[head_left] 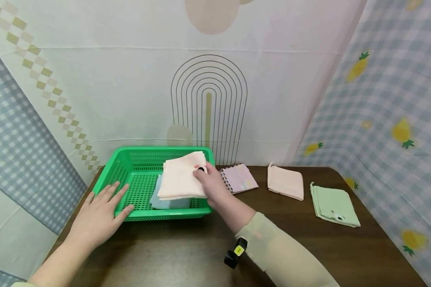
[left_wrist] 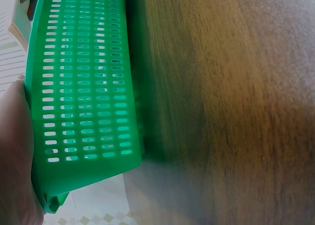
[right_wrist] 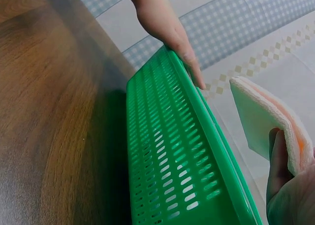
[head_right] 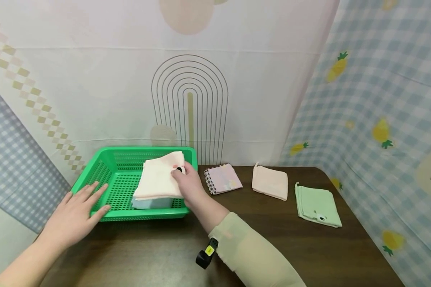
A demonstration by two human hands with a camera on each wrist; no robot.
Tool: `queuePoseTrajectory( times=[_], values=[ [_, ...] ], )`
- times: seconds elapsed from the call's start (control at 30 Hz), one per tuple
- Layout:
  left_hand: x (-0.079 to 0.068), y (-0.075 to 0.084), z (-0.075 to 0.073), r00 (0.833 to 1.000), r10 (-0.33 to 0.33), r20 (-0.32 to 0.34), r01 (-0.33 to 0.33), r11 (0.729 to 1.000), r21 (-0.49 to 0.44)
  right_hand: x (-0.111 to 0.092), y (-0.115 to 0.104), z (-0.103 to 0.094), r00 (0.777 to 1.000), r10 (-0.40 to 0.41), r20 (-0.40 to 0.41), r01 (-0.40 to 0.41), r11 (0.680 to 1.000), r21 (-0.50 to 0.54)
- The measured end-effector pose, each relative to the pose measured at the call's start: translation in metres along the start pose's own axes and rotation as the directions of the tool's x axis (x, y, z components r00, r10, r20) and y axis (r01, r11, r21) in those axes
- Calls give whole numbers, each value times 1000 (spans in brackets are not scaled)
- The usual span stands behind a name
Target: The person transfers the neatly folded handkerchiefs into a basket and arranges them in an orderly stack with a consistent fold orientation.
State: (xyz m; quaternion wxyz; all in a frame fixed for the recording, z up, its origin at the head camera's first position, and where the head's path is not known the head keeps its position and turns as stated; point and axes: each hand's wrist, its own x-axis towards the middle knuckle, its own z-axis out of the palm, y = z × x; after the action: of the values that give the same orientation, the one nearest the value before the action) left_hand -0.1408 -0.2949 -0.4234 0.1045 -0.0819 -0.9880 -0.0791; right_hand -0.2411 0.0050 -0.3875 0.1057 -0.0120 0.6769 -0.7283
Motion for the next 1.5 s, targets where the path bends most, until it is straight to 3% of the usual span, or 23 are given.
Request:
queuePoseTrajectory(
  times=[0.9, 1.5],
  values=[
    [-3, -1, 1, 1000, -5, -2, 5, 1000, -6, 14, 5, 20, 1000, -6, 14, 6, 1000, -24],
    [0, 1, 0, 1000, -4, -9, 4, 1000, -9, 27, 5, 30, 1000, 22, 20, -19, 989, -148]
  ],
)
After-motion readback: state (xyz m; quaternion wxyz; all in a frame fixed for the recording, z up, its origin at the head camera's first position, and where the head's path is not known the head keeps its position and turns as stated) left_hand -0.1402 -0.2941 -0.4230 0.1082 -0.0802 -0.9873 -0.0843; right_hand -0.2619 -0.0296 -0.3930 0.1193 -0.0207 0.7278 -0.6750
